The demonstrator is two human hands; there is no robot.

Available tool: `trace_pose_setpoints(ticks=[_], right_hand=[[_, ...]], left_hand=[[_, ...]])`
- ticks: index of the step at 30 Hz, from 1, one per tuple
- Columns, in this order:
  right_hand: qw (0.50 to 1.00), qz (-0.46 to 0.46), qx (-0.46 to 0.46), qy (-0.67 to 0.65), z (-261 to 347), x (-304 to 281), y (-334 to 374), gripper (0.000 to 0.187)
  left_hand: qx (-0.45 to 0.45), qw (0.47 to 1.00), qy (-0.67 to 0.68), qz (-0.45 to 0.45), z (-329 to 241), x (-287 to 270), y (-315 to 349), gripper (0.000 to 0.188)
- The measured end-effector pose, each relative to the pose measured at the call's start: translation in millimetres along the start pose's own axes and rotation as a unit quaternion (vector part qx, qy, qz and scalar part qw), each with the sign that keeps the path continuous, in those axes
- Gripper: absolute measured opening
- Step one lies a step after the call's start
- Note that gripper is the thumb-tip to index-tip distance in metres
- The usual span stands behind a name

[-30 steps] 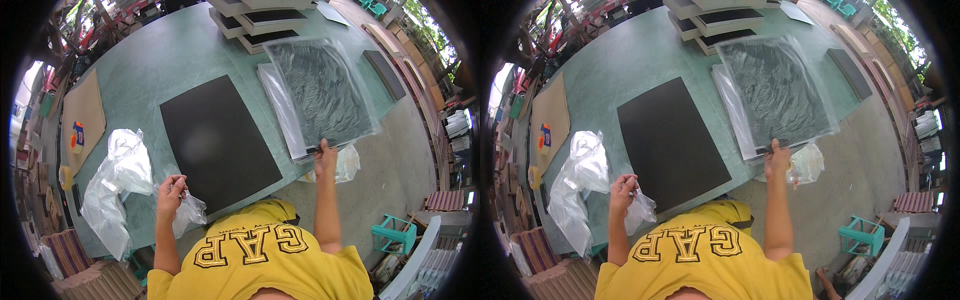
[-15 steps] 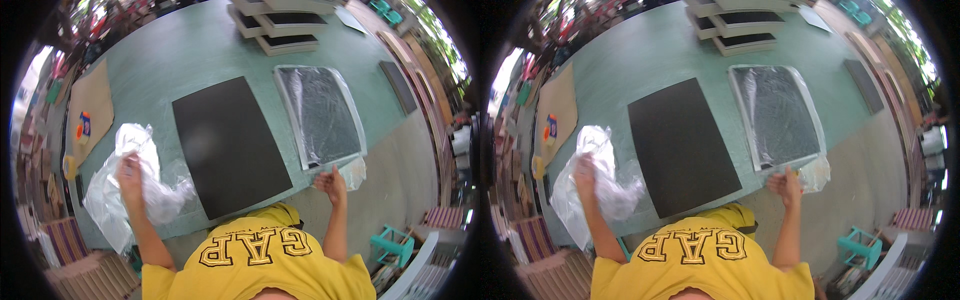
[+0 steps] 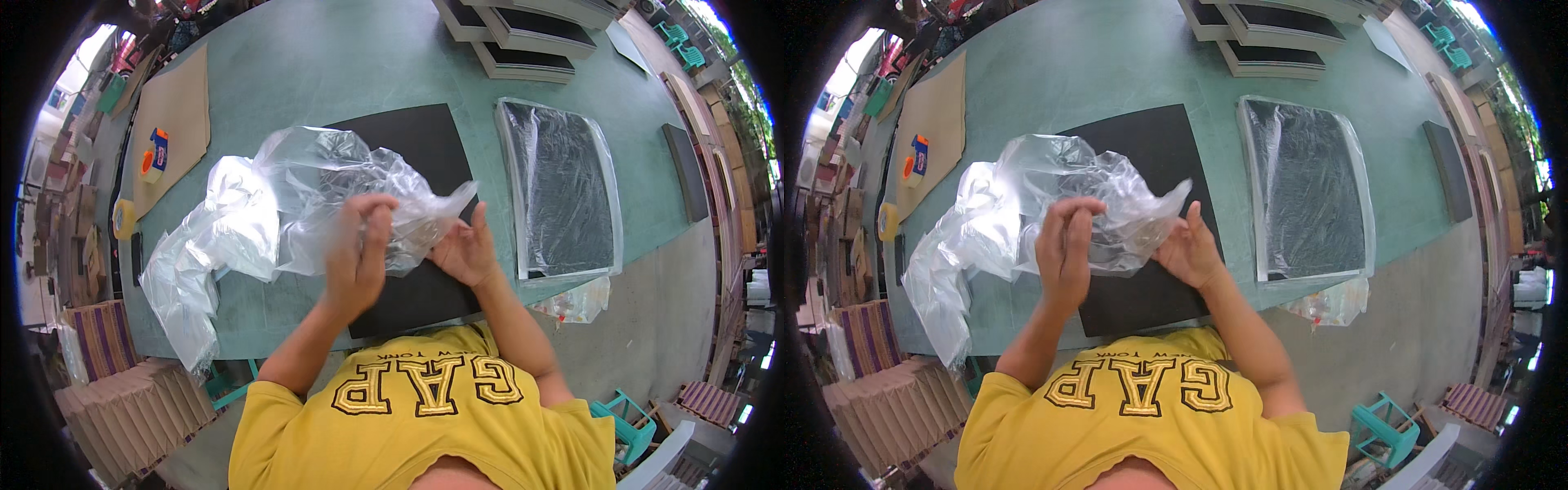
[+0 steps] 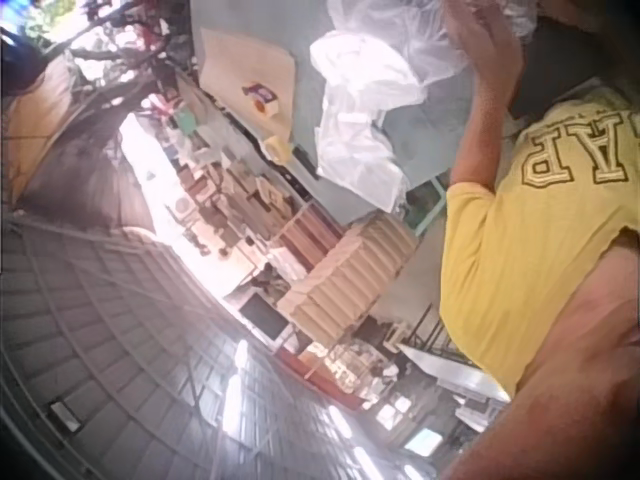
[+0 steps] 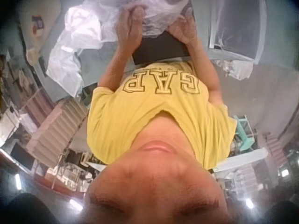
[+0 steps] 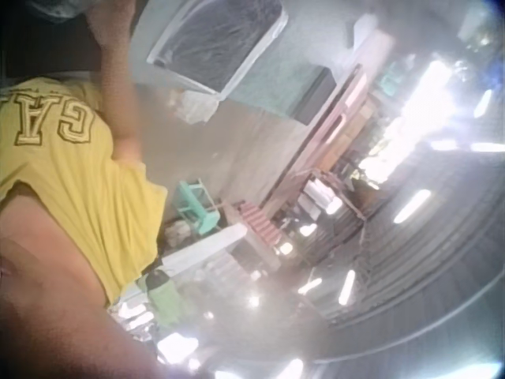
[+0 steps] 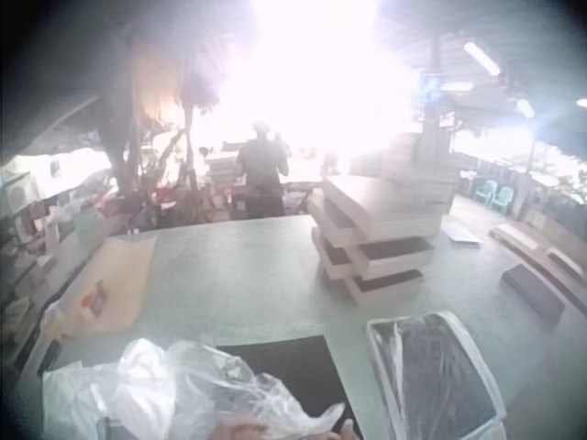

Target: The person takes large black boards from a stack and slides them into plastic bags one by one on a large green table.

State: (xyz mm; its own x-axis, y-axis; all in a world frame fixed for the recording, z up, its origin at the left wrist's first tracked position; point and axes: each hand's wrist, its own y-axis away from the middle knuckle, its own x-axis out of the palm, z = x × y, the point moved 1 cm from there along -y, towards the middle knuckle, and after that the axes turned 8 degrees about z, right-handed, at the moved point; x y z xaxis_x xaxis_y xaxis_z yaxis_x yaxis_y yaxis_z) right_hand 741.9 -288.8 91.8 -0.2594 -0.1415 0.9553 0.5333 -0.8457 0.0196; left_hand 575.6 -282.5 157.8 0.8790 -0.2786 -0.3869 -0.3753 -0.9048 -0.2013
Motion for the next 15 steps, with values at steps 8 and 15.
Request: trace_pose_setpoints(ticks=[8, 15], right_hand=[[0.758, -0.078, 0.374, 0.529, 27.0, -18.2, 32.3, 0.067], [0.858, -0.073, 0.061, 0.505, 35.8, -9.1, 7.5, 0.063]], left_hand=[[-0.066, 0.916, -0.394, 0.036, 104.9, 38.7, -5.8, 0.061], [-0.063, 0.898, -0.427, 0.085, 97.0, 38.6, -10.0, 0.063]])
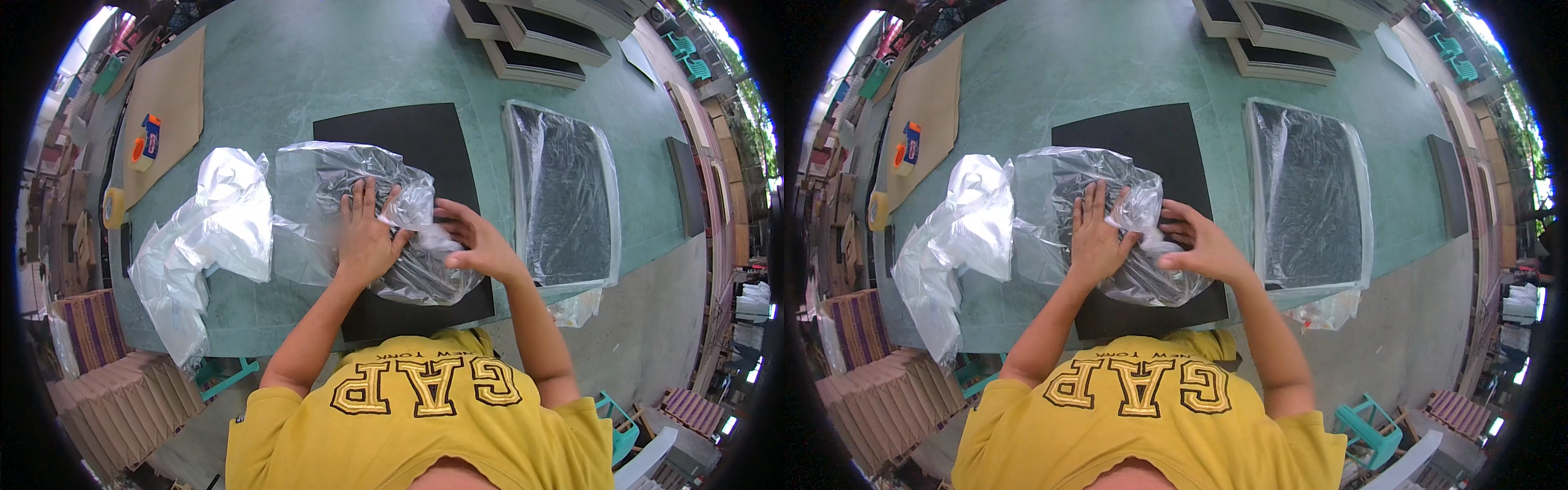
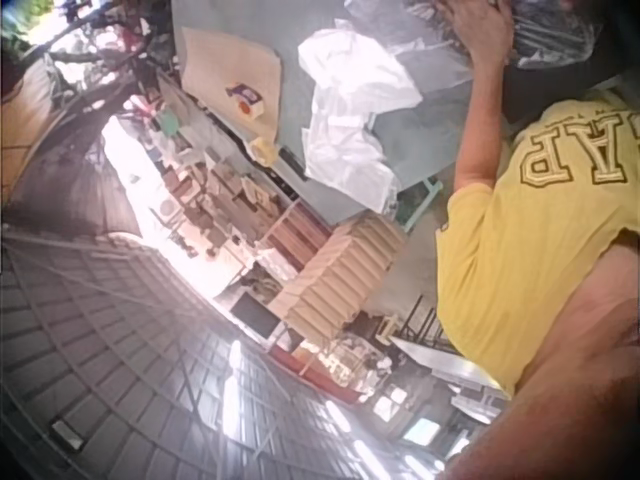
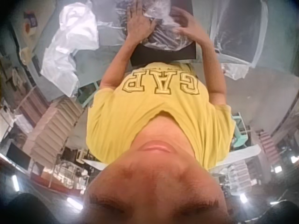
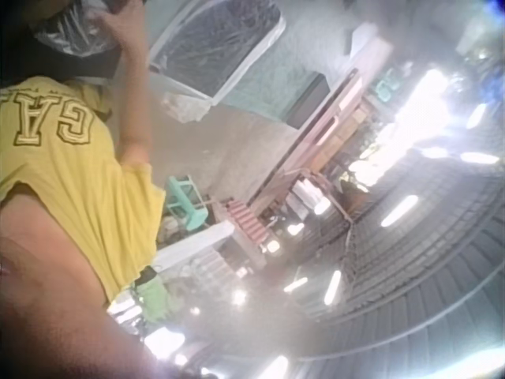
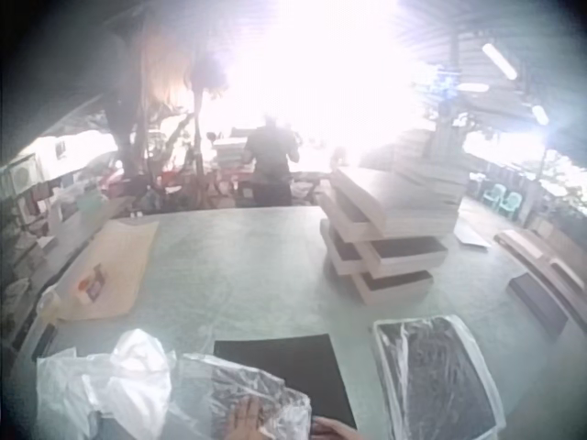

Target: The person takes large black boards from a stack and slides them into plastic bags one by one on a large green table.

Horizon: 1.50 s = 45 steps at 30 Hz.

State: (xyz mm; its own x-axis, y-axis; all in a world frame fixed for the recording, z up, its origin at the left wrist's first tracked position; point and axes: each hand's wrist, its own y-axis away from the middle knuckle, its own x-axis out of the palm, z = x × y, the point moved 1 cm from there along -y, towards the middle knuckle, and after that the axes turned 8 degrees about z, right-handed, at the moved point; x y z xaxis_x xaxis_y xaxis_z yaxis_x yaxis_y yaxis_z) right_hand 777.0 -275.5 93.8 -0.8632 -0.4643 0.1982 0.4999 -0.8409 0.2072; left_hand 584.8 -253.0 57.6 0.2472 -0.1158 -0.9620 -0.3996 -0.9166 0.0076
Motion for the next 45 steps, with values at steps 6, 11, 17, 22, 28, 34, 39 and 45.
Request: trace_pose_setpoints(ticks=[6, 11, 17, 22, 28, 34, 39, 45], right_hand=[[0.98, -0.174, -0.005, -0.101, 29.1, -9.0, -26.8, 0.033], [0.979, -0.135, -0.113, -0.099, 30.1, -5.8, -17.8, 0.047], [0.941, -0.184, -0.147, 0.243, -14.4, 5.2, -57.5, 0.03], [0.902, -0.266, -0.061, -0.336, 3.0, -73.4, -20.8, 0.017], [0.983, -0.008, 0.164, 0.083, -4.1, 2.7, 5.5, 0.015], [0.899, -0.138, 0.006, -0.416, -9.3, -69.7, 31.7, 0.025], [0.971, -0.105, 0.184, -0.112, -28.7, -48.7, 25.2, 0.031], [0.973, -0.116, 0.199, 0.019, -7.1, -57.5, 42.5, 0.019]], left_hand=[[0.039, 0.997, -0.069, -0.01, 15.6, 9.9, 5.5, 0.059], [0.003, 0.999, -0.049, 0.02, 9.4, 0.0, 9.7, 0.058], [-0.013, 1.0, -0.025, -0.014, 7.0, 0.8, 10.8, 0.055], [-0.034, 0.999, -0.017, -0.027, 9.8, 1.8, 12.7, 0.051], [-0.008, 0.999, -0.028, -0.046, 10.7, 1.5, 12.3, 0.053], [-0.032, 0.999, -0.014, -0.015, 7.3, 0.1, 11.9, 0.051], [-0.026, 0.999, -0.011, -0.019, 10.0, -3.6, 15.0, 0.051], [0.001, 0.998, 0.007, -0.065, 11.9, -5.0, 17.8, 0.047]])
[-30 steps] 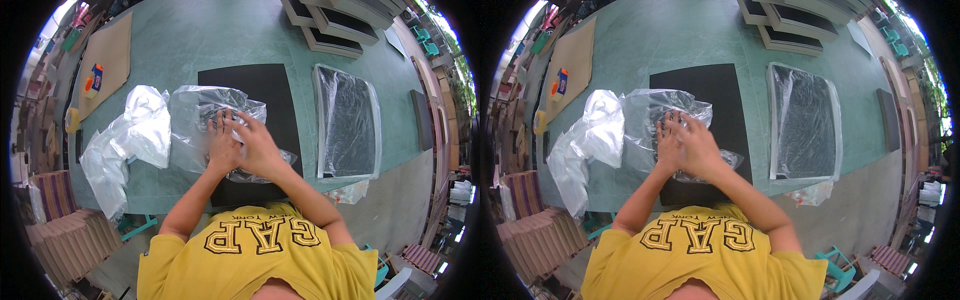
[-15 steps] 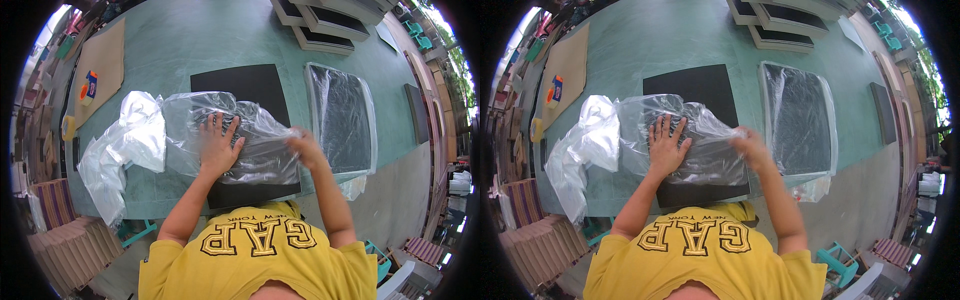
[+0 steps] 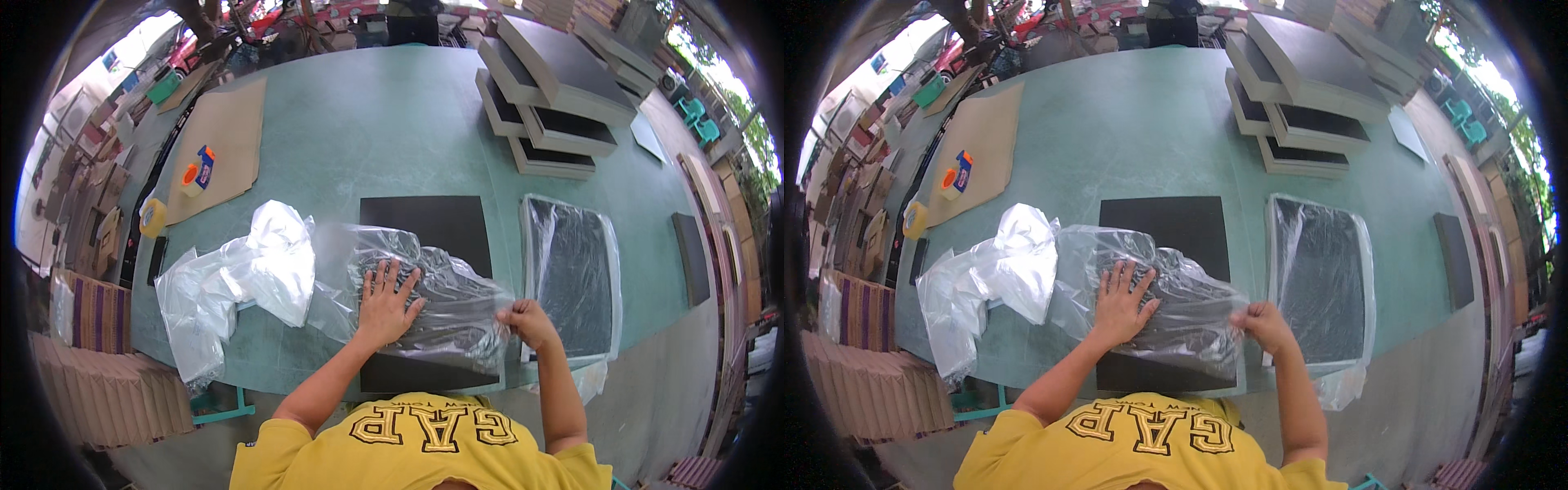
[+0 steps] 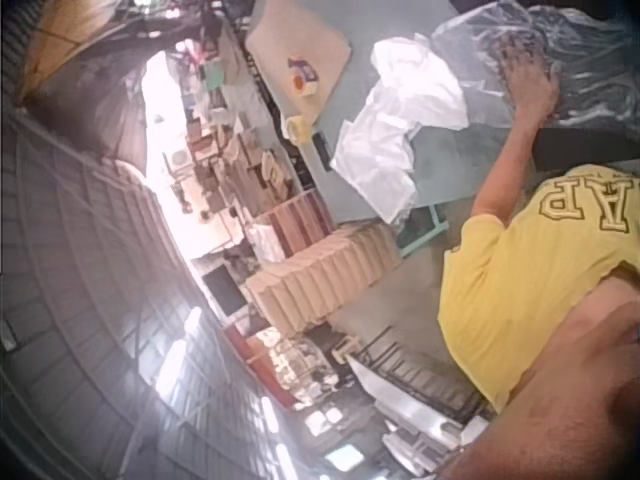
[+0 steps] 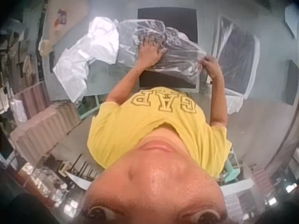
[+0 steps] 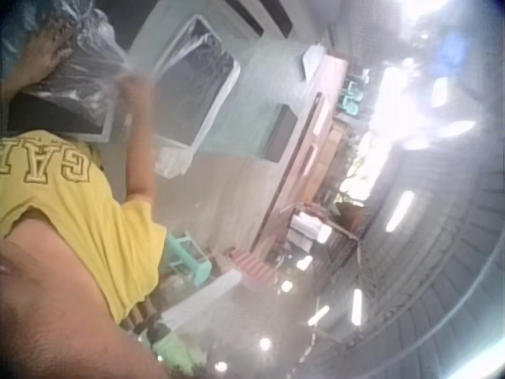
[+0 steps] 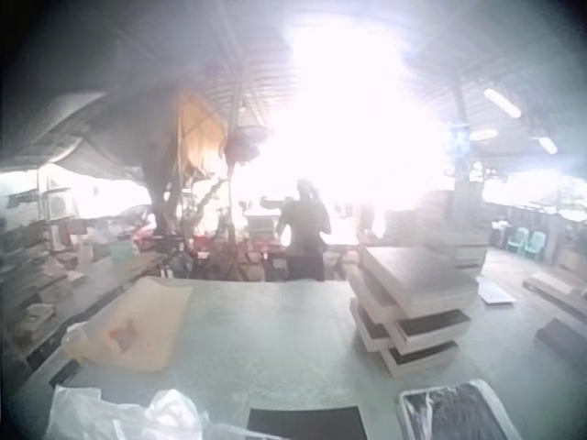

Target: The person takes large black boards from a stack and slides them into plastic bags one by one on a large green table.

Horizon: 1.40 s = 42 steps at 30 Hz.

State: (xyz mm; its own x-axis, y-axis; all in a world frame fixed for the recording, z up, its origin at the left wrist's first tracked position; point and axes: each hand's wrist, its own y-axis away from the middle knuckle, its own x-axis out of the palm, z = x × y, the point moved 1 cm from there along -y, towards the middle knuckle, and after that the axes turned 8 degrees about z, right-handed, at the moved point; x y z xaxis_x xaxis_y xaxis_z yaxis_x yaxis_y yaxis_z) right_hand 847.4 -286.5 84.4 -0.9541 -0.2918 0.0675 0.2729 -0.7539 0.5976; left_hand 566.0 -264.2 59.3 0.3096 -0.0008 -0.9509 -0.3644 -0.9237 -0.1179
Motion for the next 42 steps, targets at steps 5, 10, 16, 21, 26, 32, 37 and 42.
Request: trace_pose_setpoints(ticks=[5, 10, 16, 21, 26, 32, 37, 42], right_hand=[[0.989, 0.009, -0.071, -0.13, 36.9, 35.3, 23.3, 0.016], [0.991, 0.056, -0.118, -0.011, 48.4, 71.7, 5.1, 0.026], [0.908, 0.183, -0.205, -0.316, 49.2, 65.5, 12.4, 0.03], [0.977, 0.106, -0.182, -0.014, 53.9, 73.9, 15.0, 0.013], [0.858, -0.044, -0.51, -0.048, 126.0, 85.0, 40.6, 0.019], [0.91, 0.177, -0.375, 0.016, 117.8, 79.1, 29.6, 0.032], [0.882, 0.366, -0.202, -0.219, 71.5, 75.5, 38.2, 0.026], [0.885, 0.418, -0.189, -0.082, 102.0, 85.9, 40.9, 0.034]], left_hand=[[-0.032, 0.957, 0.24, 0.16, 10.3, -33.5, 0.7, 0.029], [0.056, 0.821, 0.539, 0.179, -55.9, -60.0, -5.8, 0.027], [-0.209, 0.816, 0.53, 0.098, 53.9, -78.7, 12.6, 0.02], [-0.033, 0.889, 0.315, -0.331, 28.2, -138.0, -3.1, 0.013], [0.123, 0.898, 0.387, 0.172, -58.6, -86.3, 8.5, 0.018], [0.016, 0.801, 0.575, 0.166, -49.1, -127.2, -8.1, 0.021], [-0.018, 0.65, 0.751, 0.114, -43.7, -125.1, -24.0, 0.026], [0.049, 0.574, 0.785, 0.226, -34.1, -142.2, -10.0, 0.021]])
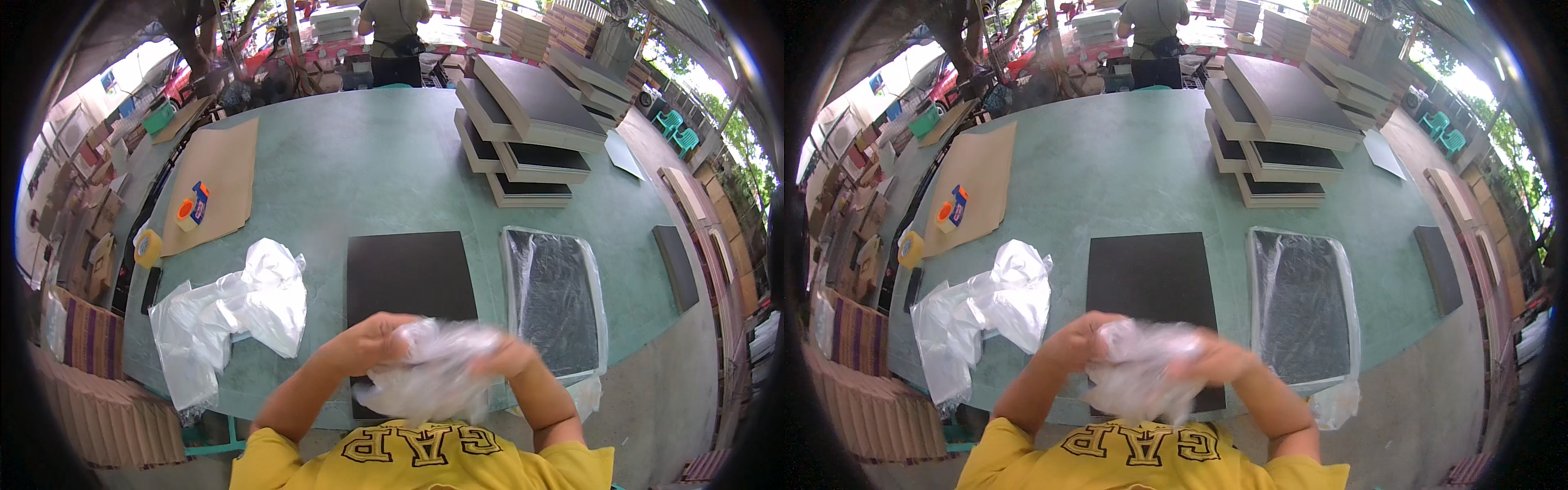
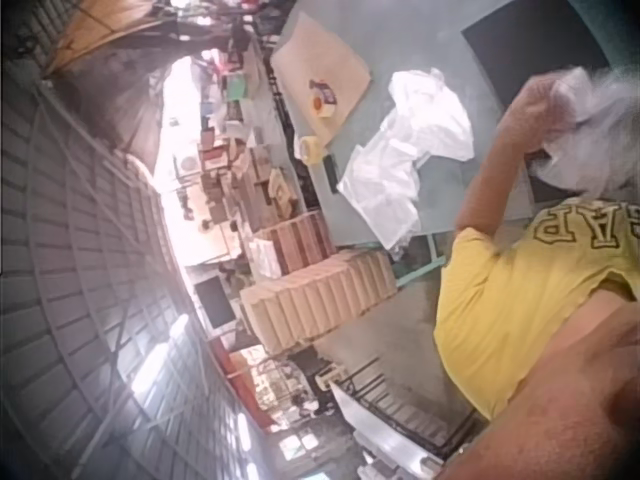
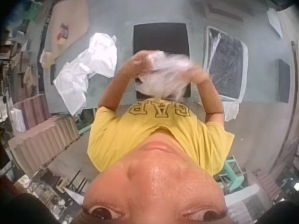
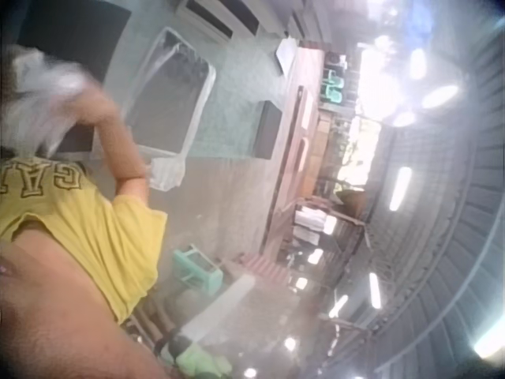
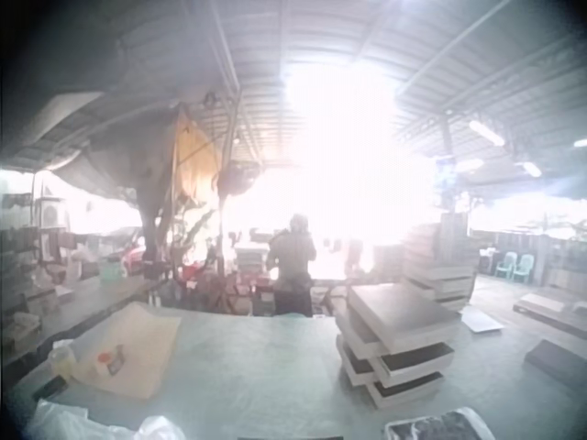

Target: The person takes large black boards from a stack and slides them into plastic bags one by one on a large green table.

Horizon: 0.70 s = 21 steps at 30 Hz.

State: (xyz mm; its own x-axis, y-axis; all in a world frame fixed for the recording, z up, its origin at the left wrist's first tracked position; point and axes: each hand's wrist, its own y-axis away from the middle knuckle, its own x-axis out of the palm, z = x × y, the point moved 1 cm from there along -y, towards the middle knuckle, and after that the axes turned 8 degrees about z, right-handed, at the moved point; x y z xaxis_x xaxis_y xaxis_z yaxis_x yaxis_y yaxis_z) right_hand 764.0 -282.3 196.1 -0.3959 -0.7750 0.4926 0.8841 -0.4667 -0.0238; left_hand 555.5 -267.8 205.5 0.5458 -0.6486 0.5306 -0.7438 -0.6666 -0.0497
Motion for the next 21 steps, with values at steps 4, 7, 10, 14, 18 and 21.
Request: trace_pose_setpoints(ticks=[4, 7, 10, 14, 18, 21], right_hand=[[0.945, 0.196, 0.012, -0.262, -13.1, -14.4, -2.8, 0.037], [0.845, 0.322, 0.266, 0.334, -37.3, -6.7, -27.3, 0.045], [0.672, 0.085, 0.384, 0.628, -38.1, -40.4, 6.9, 0.05], [0.474, 0.091, 0.441, 0.757, -7.5, -34.6, 1.2, 0.031], [0.465, 0.192, 0.436, 0.746, 0.2, -5.9, -8.1, 0.025], [0.719, -0.153, 0.295, 0.61, 55.3, -35.4, -16.4, 0.018]], left_hand=[[-0.054, 0.993, -0.04, 0.092, -1.7, -23.0, 13.9, 0.017], [0.049, 0.986, 0.032, 0.156, -22.9, -6.4, 24.7, 0.018], [-0.212, 0.823, -0.404, 0.338, -18.8, 8.9, 7.3, 0.021], [-0.222, 0.648, -0.726, 0.057, 27.4, -37.8, 36.3, 0.022], [-0.282, 0.41, -0.859, 0.123, 39.3, -79.2, 35.1, 0.017], [-0.287, 0.478, -0.797, 0.232, 51.5, -72.2, 48.3, 0.009]])
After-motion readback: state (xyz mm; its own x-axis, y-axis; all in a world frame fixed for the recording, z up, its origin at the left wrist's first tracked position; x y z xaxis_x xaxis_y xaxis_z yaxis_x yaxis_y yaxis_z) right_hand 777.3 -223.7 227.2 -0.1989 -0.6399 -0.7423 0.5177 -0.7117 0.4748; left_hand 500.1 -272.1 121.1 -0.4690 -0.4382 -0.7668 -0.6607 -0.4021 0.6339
